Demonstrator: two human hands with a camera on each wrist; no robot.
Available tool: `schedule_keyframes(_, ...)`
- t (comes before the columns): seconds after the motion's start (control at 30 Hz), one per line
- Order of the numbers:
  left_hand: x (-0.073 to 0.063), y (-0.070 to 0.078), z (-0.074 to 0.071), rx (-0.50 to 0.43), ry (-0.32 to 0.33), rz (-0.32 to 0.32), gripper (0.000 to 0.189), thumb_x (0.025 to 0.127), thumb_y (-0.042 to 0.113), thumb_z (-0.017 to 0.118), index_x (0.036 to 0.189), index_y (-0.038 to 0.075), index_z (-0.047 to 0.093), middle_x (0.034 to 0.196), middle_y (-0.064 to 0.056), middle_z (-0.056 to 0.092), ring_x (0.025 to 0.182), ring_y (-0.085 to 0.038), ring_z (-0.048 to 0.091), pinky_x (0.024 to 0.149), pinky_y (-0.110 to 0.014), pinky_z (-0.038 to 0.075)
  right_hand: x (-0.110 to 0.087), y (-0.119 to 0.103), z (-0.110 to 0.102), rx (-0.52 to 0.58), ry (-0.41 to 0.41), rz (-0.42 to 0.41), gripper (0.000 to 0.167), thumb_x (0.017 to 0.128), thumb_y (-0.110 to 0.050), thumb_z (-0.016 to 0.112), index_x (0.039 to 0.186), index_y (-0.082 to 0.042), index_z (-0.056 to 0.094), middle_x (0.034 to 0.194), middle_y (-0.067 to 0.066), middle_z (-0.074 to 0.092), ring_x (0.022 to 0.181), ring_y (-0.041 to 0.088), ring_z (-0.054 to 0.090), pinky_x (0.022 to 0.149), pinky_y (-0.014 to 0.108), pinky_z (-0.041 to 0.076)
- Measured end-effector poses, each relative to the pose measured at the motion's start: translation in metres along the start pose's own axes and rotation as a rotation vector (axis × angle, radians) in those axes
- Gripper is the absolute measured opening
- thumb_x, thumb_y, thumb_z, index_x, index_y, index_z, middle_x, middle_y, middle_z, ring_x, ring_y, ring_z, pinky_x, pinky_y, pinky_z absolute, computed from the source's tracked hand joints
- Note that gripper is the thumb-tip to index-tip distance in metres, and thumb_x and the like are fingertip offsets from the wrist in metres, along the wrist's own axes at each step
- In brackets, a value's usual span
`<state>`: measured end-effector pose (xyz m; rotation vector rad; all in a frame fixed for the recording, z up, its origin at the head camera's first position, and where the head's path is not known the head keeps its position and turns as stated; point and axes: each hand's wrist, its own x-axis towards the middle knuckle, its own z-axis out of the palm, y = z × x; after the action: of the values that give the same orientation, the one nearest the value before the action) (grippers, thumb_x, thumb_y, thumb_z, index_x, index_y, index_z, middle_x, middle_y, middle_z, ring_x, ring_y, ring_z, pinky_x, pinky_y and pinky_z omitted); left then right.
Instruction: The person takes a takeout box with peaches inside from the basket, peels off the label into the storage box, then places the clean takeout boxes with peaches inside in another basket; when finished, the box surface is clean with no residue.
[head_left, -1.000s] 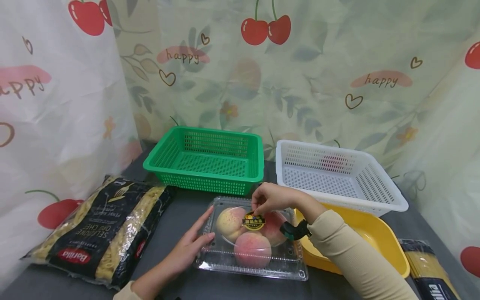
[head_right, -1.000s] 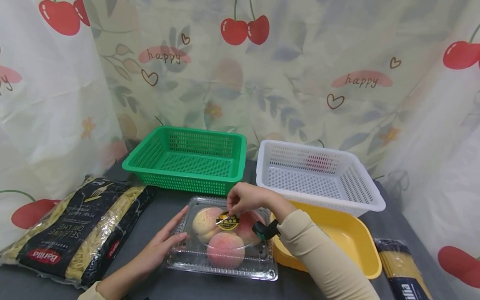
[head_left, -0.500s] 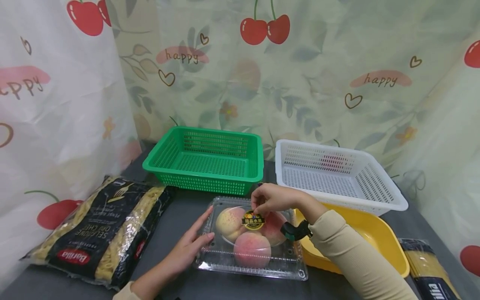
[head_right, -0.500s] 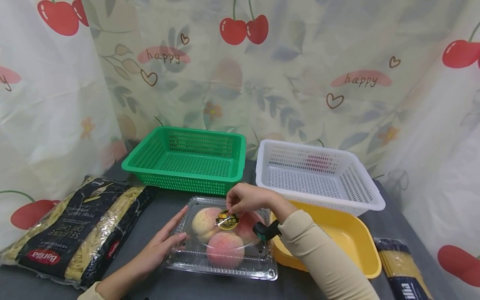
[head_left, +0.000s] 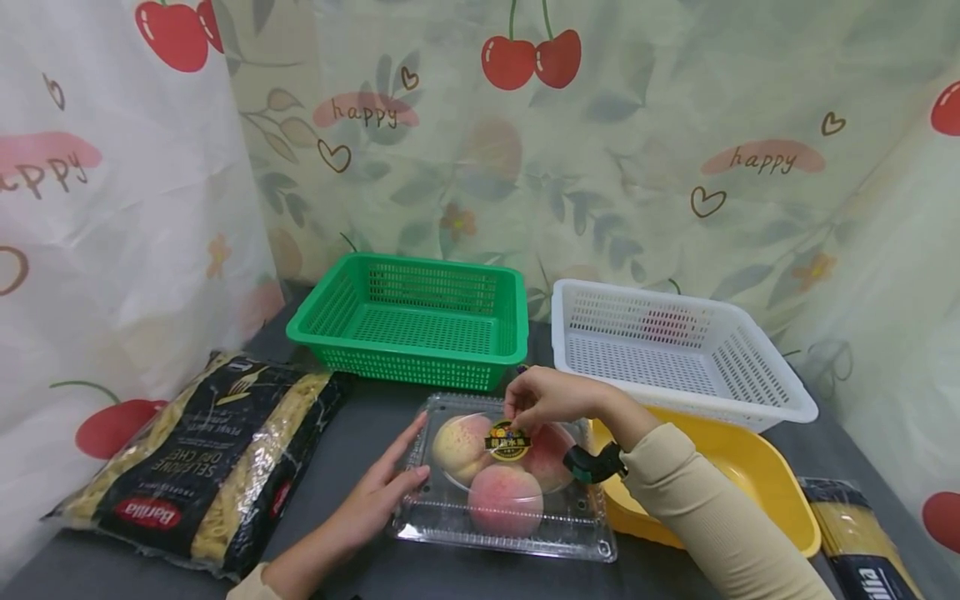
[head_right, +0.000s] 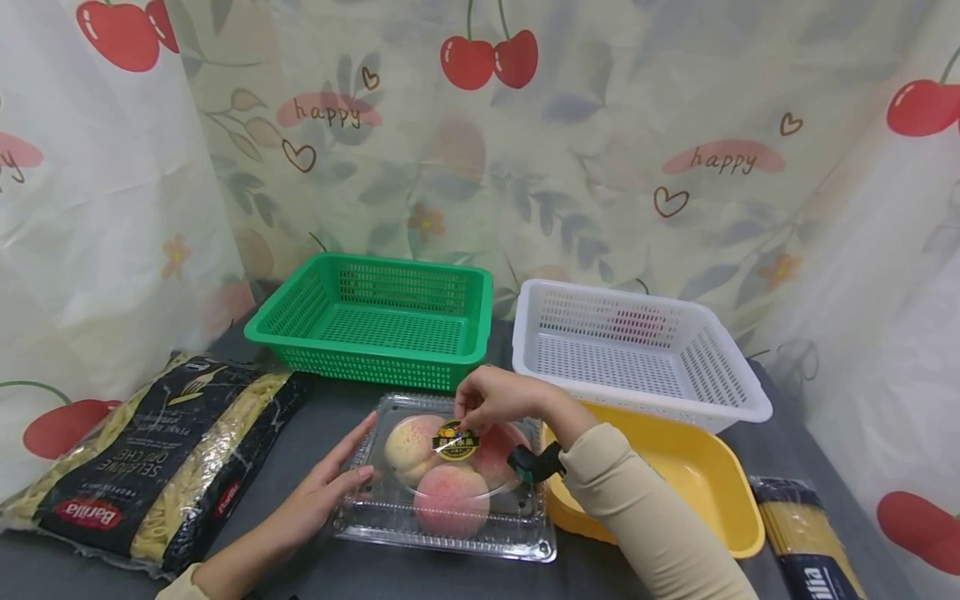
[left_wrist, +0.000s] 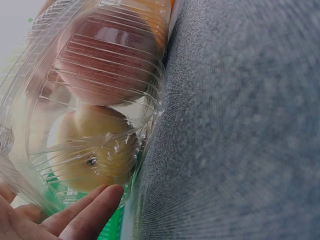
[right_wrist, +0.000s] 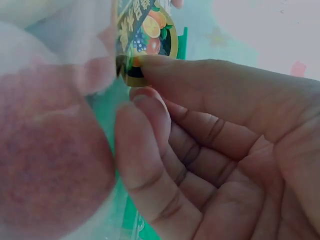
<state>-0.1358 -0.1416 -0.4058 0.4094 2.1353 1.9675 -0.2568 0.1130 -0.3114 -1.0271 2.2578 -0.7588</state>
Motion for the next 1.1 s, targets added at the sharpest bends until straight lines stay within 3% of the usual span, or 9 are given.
schedule_keyframes(0.4, -0.0001, 0.0000, 0.0007, 0.031, 0.016, -0.001, 0.064, 0.096, 0.021, 0.048, 0.151, 0.024, 0.014, 0.157, -0.015, 0.004, 0.088, -0.026, 0.063, 0.073, -0.034, 0.056, -0.0041, -0.0023, 0.0004, -0.080, 0.014, 0.025, 0.005, 0.083, -0.005, 0.064, 0.078, -0.004, 0.063, 0.069, -0.002, 0.059, 0.060, 0.007, 0.053, 0.055, 0.020, 0.049)
schedule_keyframes(1.1, -0.0004, 0.0002, 0.0003, -0.017, 0.000, -0.015, 0.064, 0.097, 0.021, 0.047, 0.151, 0.027, 0.012, 0.158, -0.012, 0.003, 0.089, -0.028, 0.066, 0.074, -0.037, 0.057, -0.0081, 0.0007, -0.0019, -0.020, -0.030, -0.022, 0.006, 0.088, -0.007, 0.059, 0.084, -0.003, 0.057, 0.073, 0.002, 0.059, 0.066, 0.009, 0.054, 0.060, 0.023, 0.050)
